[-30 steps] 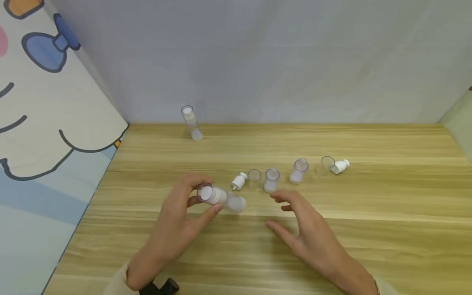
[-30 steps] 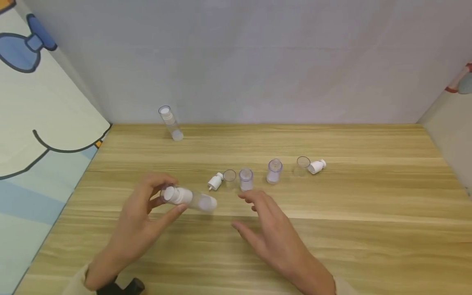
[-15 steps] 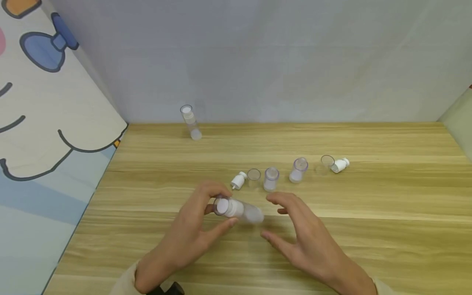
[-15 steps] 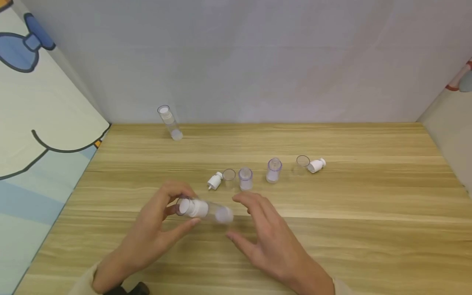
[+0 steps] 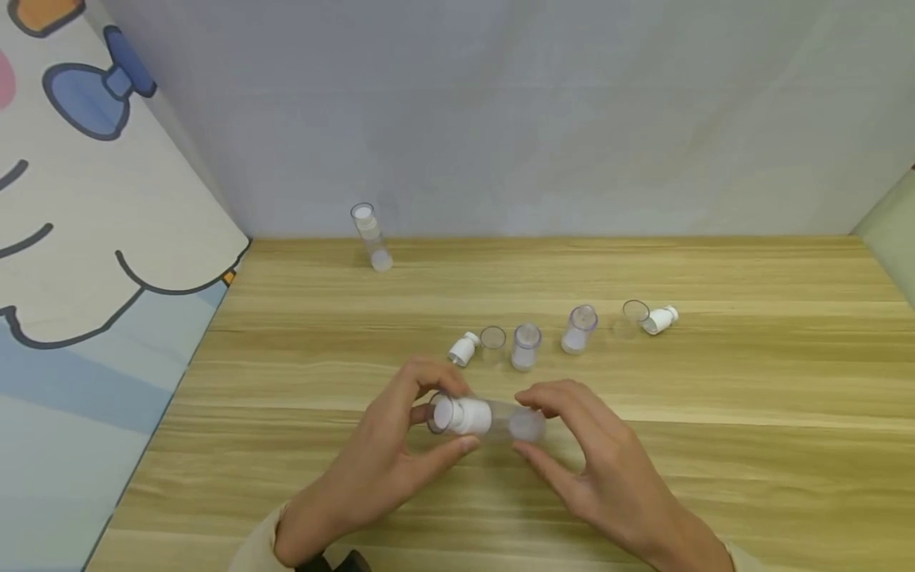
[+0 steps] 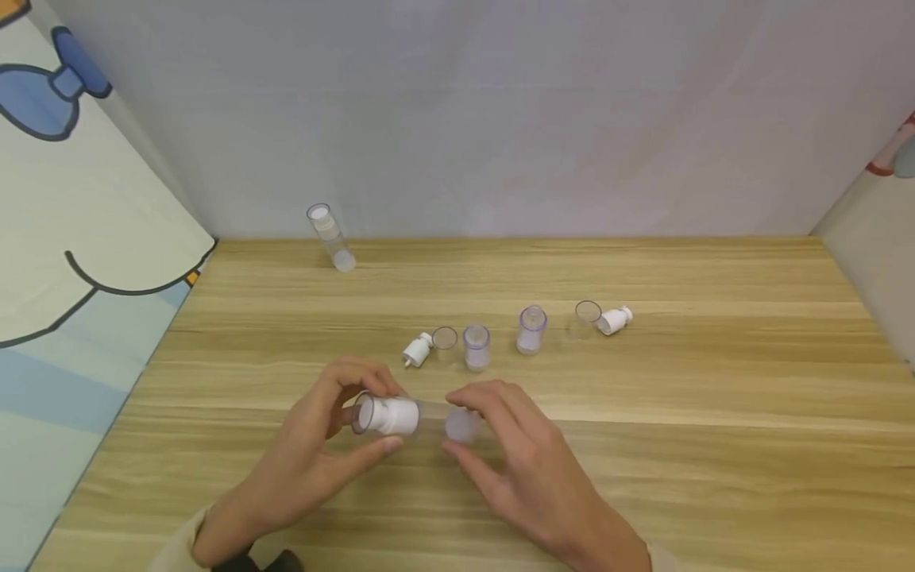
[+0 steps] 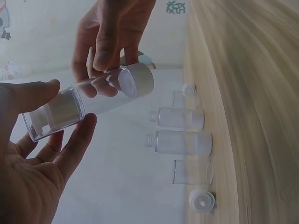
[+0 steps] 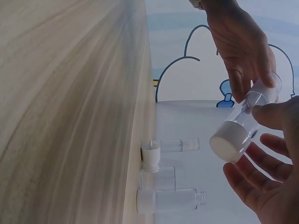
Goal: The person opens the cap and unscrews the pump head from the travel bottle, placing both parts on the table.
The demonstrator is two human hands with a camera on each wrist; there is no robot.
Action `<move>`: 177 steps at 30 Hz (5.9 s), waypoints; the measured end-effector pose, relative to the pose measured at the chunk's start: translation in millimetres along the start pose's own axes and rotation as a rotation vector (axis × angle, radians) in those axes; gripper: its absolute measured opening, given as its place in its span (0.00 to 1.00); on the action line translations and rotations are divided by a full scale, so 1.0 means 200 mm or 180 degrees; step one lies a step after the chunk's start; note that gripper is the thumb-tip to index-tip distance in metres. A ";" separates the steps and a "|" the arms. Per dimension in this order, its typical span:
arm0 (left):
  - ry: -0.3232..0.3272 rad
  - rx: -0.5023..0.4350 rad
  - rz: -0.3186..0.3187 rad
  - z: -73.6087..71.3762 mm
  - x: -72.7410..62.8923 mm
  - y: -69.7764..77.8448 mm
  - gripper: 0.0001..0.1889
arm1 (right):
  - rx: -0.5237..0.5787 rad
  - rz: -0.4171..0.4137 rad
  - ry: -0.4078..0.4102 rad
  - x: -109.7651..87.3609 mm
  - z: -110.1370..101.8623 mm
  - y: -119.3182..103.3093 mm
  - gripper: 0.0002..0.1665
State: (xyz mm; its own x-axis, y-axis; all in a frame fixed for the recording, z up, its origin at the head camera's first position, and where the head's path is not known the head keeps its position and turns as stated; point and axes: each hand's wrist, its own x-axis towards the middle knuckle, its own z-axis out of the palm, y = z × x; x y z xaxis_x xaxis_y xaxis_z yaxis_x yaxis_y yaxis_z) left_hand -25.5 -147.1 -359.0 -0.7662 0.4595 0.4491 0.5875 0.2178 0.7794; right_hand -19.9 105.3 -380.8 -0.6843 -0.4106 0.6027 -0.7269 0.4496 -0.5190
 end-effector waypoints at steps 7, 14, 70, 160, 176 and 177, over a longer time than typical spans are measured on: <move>0.0005 -0.0196 -0.0034 0.00 0.01 0.00 0.24 | -0.0147 -0.0161 0.0000 0.01 0.00 0.01 0.24; -0.0028 -0.0250 -0.0043 0.01 0.02 0.01 0.24 | -0.0155 -0.0178 0.0004 0.01 0.00 0.01 0.25; 0.0314 0.0943 0.1315 -0.03 0.03 0.03 0.12 | -0.0349 -0.0560 -0.0118 0.01 -0.04 -0.03 0.22; 0.0413 0.0895 0.1485 -0.14 -0.01 0.17 0.12 | -0.0002 -0.0424 -0.0226 -0.22 -0.27 0.08 0.20; 0.0247 0.1688 0.0917 -0.18 0.04 0.08 0.14 | 0.0044 -0.0059 -0.0322 -0.31 -0.30 0.09 0.27; 0.0231 0.1693 0.0856 -0.19 0.04 0.08 0.13 | 0.0048 -0.0064 -0.0311 -0.32 -0.30 0.09 0.27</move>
State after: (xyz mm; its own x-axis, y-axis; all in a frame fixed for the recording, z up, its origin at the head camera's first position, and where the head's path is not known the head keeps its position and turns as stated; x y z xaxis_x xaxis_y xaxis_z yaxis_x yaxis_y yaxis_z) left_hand -33.1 -172.0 -326.8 -0.5775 0.5024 0.6434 0.7985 0.5118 0.3171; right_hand 13.5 187.2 -393.1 -0.6713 -0.4953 0.5515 -0.7410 0.4287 -0.5169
